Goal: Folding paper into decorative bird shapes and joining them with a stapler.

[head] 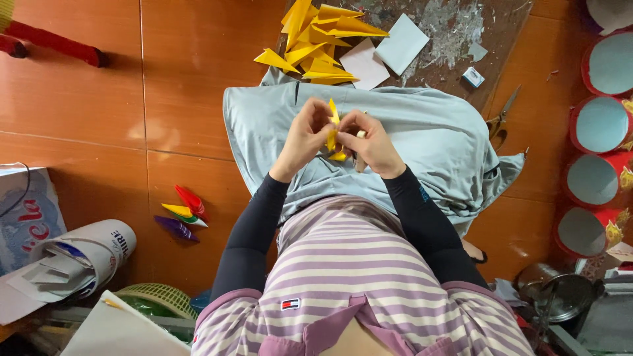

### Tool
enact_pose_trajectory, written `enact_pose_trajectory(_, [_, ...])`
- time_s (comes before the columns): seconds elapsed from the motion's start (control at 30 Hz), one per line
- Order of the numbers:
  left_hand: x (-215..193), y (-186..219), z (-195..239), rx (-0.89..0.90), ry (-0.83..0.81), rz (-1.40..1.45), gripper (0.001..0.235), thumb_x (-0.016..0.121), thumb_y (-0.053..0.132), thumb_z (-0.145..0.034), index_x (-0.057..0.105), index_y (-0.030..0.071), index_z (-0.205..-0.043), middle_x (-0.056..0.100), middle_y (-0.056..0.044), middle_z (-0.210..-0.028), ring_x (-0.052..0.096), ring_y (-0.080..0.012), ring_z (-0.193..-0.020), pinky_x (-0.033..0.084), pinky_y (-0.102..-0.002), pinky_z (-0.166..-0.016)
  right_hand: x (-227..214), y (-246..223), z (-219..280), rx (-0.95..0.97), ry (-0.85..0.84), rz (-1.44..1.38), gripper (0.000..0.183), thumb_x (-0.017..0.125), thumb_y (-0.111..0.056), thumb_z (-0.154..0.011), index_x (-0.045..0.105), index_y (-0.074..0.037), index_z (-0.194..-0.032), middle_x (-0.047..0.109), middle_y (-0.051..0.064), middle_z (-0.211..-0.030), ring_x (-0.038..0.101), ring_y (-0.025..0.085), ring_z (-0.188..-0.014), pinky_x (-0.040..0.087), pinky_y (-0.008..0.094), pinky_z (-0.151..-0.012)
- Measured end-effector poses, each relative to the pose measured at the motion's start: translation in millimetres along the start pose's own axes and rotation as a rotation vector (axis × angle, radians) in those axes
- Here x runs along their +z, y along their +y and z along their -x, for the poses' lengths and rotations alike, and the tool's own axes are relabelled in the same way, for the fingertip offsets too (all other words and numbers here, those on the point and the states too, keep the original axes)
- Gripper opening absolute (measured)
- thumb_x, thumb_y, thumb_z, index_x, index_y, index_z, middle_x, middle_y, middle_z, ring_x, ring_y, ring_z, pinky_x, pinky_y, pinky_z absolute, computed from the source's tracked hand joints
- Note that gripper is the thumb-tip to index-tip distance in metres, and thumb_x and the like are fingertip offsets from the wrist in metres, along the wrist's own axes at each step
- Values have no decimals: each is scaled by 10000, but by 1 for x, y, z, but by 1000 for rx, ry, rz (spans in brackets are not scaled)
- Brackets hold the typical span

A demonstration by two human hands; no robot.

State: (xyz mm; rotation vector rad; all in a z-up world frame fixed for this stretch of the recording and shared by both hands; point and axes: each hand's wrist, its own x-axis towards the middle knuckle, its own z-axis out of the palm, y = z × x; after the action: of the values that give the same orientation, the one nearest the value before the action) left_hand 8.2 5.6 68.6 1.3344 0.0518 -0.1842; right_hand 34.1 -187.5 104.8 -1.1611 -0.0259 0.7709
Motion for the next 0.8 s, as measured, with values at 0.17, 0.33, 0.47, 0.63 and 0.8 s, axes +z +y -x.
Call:
enact_pose_trajectory(0.17, [-5,27,-4,-49,-77,-230,238,662,7,-978,553,50,-1185,587,10,-890,552,-60,-802,464,-215,-701,1,10,-2,-28,67,265,52,691,-65,-984,647,-47,-1004,659,0,-842,599,33,-712,483,196,-613])
enact_pose_trajectory(0.33, [-2,41,0,26,-78,-374,334,622,50,-1024,524,67,-1343,669,-15,-965,645,-101,-861,521,-227,-788,-7,29,-6,-94,139,484,65,712,-26,-960,672,-34,-1011,672,-7,-823,567,20,-689,468,201,-605])
enact_pose_trajectory(0.47, [-5,5,4,-11,-57,-67,390,662,117,-1030,505,29,-1376,668,-44,-1081,664,-128,-928,551,-252,-815,-11,34,-9,-248,256,353,176,738,22,-953,641,-46,-1083,664,-4,-903,589,31,-743,493,197,-645])
enact_pose_trajectory(0.63, [-11,-60,8,-426,-61,405,228,645,188,-1080,677,-36,-1110,722,-75,-918,678,-127,-742,550,-242,-654,-10,37,-9,-355,279,267,322,738,56,-967,582,-64,-1222,673,22,-1010,595,47,-842,503,199,-724])
enact_pose_trajectory(0.8, [-9,-73,5,-527,85,829,161,636,184,-1044,641,23,-1037,703,-64,-878,664,-109,-712,535,-210,-625,-3,13,-10,-417,224,307,421,692,12,-987,530,-85,-1364,667,49,-1082,634,97,-946,544,244,-812])
